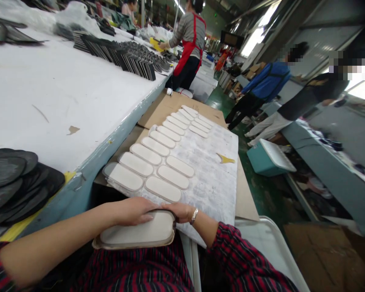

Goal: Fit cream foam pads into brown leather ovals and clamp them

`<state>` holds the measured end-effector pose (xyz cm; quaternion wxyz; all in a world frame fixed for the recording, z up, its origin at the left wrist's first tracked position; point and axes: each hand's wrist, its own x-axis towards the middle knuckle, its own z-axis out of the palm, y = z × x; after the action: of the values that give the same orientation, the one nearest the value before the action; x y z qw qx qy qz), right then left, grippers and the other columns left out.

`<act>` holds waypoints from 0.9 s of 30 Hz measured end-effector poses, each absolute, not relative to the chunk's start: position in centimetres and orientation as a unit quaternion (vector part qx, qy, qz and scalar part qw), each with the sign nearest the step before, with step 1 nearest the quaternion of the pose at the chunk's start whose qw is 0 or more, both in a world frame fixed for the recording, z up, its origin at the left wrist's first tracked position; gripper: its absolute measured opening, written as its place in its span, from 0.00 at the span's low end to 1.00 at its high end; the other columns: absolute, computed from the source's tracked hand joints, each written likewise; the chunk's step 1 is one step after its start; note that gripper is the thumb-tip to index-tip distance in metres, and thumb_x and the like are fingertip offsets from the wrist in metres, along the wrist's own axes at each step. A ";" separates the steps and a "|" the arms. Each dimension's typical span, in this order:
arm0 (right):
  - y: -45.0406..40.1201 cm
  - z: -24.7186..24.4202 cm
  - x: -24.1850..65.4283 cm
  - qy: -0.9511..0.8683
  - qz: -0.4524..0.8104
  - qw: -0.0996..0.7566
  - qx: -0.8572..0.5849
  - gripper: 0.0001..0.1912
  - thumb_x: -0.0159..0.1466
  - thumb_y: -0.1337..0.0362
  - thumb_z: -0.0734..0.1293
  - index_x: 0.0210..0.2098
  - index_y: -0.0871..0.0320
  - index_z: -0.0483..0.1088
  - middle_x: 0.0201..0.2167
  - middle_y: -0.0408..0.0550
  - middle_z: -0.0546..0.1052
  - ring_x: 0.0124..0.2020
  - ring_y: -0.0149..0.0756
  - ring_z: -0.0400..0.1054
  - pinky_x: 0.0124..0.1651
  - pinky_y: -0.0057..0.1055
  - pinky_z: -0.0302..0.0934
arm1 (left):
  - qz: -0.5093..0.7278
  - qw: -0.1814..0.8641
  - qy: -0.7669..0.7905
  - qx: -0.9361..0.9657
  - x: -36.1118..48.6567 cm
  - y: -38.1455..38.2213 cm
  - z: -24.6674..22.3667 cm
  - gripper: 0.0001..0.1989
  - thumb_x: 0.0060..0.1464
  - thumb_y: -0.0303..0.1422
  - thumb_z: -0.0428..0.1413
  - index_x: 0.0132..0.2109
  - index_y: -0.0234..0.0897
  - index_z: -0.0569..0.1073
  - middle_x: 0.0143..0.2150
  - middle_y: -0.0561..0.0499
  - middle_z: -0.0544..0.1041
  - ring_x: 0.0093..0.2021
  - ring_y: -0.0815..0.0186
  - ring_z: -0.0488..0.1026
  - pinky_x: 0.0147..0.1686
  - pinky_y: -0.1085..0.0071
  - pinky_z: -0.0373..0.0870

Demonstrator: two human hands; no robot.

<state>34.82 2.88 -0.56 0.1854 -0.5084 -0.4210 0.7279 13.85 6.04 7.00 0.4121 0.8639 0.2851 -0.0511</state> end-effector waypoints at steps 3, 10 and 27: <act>3.6 -0.5 35.2 -0.469 0.734 0.139 -0.470 0.20 0.52 0.45 0.67 0.28 0.58 0.73 0.23 0.42 0.74 0.28 0.32 0.67 0.37 0.33 0.64 | -0.029 0.406 0.264 0.875 14.6 5.6 6.6 0.17 0.53 0.31 0.49 0.50 0.38 0.71 0.47 0.45 0.76 0.46 0.58 0.73 0.46 0.64 0.67; 5.1 1.8 35.4 -0.632 0.716 0.040 -0.294 0.24 0.58 0.44 0.58 0.35 0.56 0.74 0.36 0.43 0.76 0.46 0.34 0.67 0.56 0.35 0.54 | -0.016 0.284 0.225 0.932 13.5 3.0 4.3 0.19 0.59 0.30 0.43 0.56 0.30 0.65 0.54 0.37 0.70 0.53 0.55 0.67 0.52 0.60 0.64; 8.1 0.3 27.9 -0.703 0.649 -0.128 -0.261 0.36 0.60 0.40 0.50 0.57 0.56 0.61 0.57 0.46 0.64 0.58 0.38 0.57 0.61 0.35 0.46 | 0.092 0.521 0.342 0.777 4.0 3.8 4.0 0.18 0.56 0.36 0.51 0.54 0.42 0.68 0.55 0.49 0.70 0.54 0.63 0.67 0.54 0.66 0.62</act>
<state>27.87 8.11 0.28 -0.1284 -0.2613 -0.7033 0.6486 4.04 3.76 4.05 0.5206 0.7768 0.3421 0.0921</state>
